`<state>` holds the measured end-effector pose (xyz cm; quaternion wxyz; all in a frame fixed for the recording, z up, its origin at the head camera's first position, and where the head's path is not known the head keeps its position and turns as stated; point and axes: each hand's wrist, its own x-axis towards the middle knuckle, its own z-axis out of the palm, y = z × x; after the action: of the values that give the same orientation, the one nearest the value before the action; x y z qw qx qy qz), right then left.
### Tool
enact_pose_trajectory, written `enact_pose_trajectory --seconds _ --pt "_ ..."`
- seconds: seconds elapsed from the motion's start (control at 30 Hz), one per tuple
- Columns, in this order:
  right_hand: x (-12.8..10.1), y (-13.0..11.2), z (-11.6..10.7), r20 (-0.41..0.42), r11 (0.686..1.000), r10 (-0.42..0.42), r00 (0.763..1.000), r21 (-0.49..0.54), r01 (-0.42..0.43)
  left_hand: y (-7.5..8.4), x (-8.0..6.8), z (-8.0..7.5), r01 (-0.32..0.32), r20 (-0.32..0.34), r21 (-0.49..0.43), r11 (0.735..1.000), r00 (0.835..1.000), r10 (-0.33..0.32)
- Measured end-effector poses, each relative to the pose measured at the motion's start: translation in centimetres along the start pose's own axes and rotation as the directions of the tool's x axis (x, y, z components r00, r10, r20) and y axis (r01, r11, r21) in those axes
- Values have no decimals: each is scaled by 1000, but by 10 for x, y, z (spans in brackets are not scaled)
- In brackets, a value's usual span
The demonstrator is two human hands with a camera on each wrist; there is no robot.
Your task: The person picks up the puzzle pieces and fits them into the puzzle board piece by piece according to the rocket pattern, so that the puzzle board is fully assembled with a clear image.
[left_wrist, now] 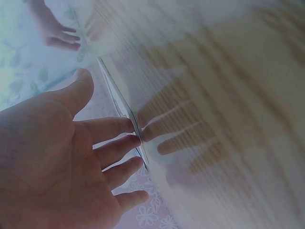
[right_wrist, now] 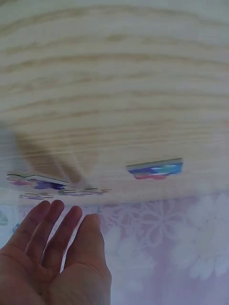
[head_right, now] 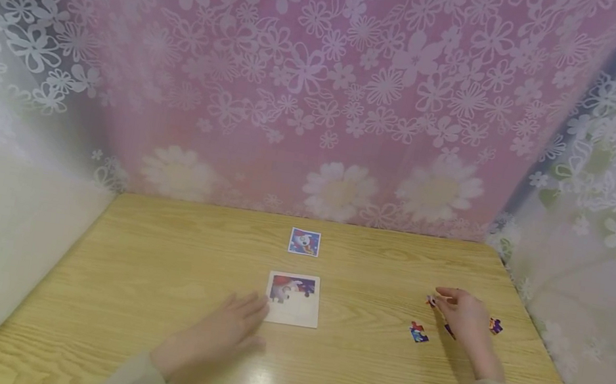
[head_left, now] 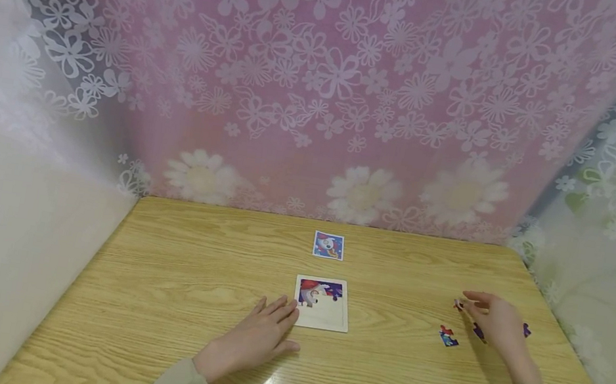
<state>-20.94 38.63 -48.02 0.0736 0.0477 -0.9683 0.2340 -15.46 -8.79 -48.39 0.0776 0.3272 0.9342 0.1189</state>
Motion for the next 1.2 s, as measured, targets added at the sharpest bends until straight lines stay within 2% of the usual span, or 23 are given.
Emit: enact_pose_trajectory --seconds 0.27,0.5,0.83,0.97,1.2 --pt "7 7 1 57 997 14 998 -72 -10 0 1 1 14 3 8 1000 1000 -14" --pt "8 11 1 75 997 -14 997 -71 19 1 1 2 23 15 15 1000 1000 -23" --pt "13 17 6 29 991 -82 996 -107 84 0 2 3 21 10 28 999 1000 -21" --pt "15 16 6 6 992 -83 996 -90 84 -1 2 4 24 15 33 999 1000 -24" --pt "12 13 6 -8 999 -13 1000 39 14 0 1 2 31 18 25 999 999 -31"
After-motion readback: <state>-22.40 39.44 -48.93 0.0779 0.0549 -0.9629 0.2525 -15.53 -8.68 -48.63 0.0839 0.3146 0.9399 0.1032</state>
